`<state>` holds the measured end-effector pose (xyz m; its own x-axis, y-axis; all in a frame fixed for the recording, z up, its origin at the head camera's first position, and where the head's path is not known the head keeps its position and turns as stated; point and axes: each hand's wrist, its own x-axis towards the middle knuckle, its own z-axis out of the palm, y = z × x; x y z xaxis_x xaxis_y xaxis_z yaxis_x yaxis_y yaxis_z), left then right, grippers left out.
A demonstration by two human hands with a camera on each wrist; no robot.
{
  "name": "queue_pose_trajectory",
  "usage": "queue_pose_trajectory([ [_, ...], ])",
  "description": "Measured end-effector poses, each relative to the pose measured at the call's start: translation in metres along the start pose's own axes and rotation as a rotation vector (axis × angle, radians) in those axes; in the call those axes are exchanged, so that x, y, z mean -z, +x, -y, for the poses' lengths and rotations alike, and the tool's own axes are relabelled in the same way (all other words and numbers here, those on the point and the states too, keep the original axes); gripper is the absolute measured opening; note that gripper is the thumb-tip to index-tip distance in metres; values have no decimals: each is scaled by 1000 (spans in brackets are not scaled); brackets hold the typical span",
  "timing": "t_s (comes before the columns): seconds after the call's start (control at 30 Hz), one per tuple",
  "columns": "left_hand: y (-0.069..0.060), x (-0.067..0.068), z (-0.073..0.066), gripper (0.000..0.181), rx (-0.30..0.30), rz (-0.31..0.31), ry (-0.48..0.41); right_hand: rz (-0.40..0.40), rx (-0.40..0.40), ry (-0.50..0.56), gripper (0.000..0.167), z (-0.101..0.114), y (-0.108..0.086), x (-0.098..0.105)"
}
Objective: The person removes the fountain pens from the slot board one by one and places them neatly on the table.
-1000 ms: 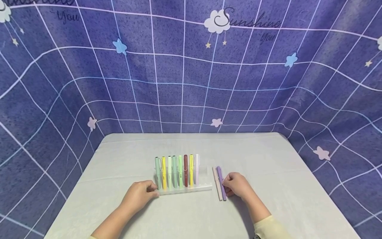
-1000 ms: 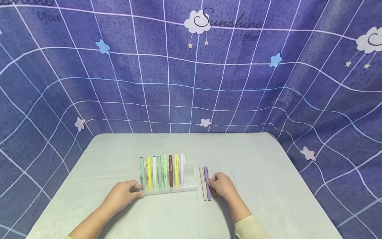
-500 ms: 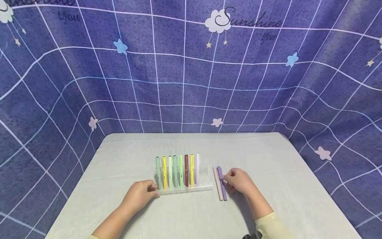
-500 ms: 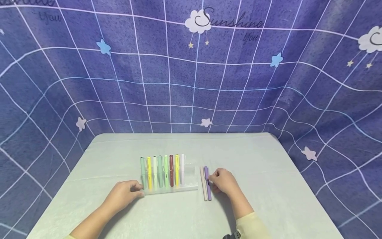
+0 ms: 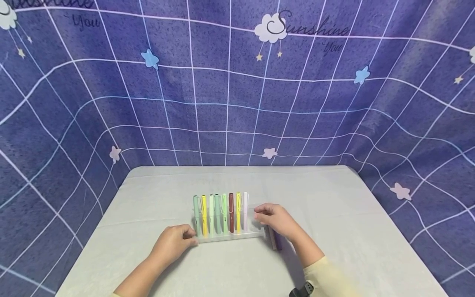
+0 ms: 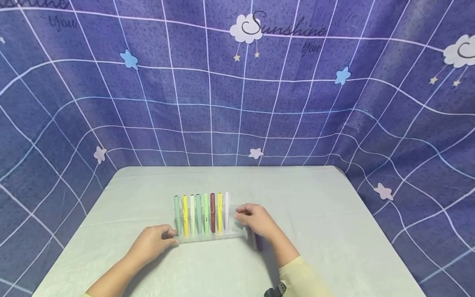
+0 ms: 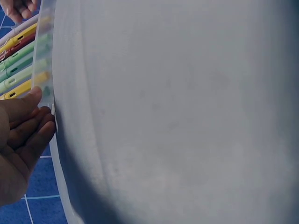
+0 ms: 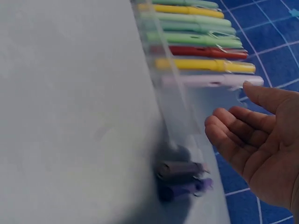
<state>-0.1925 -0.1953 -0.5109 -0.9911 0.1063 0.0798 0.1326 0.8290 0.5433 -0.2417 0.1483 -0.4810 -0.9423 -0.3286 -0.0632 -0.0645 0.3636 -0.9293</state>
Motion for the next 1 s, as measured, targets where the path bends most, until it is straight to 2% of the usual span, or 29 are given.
queue_pose_trajectory([
  [0.2, 0, 1, 0, 18, 0, 6, 5, -30, 11, 40, 37, -1, 12, -19],
  [0.47, 1, 3, -3, 19, 3, 26, 17, -47, -25, 4, 26, 0, 18, -34],
  [0.83, 0, 2, -2, 18, 13, 24, 11, -79, -19, -7, 17, -1, 18, -39],
  [1.0, 0, 1, -3, 18, 9, 18, 7, -144, 11, 3, 18, 3, 14, -36],
])
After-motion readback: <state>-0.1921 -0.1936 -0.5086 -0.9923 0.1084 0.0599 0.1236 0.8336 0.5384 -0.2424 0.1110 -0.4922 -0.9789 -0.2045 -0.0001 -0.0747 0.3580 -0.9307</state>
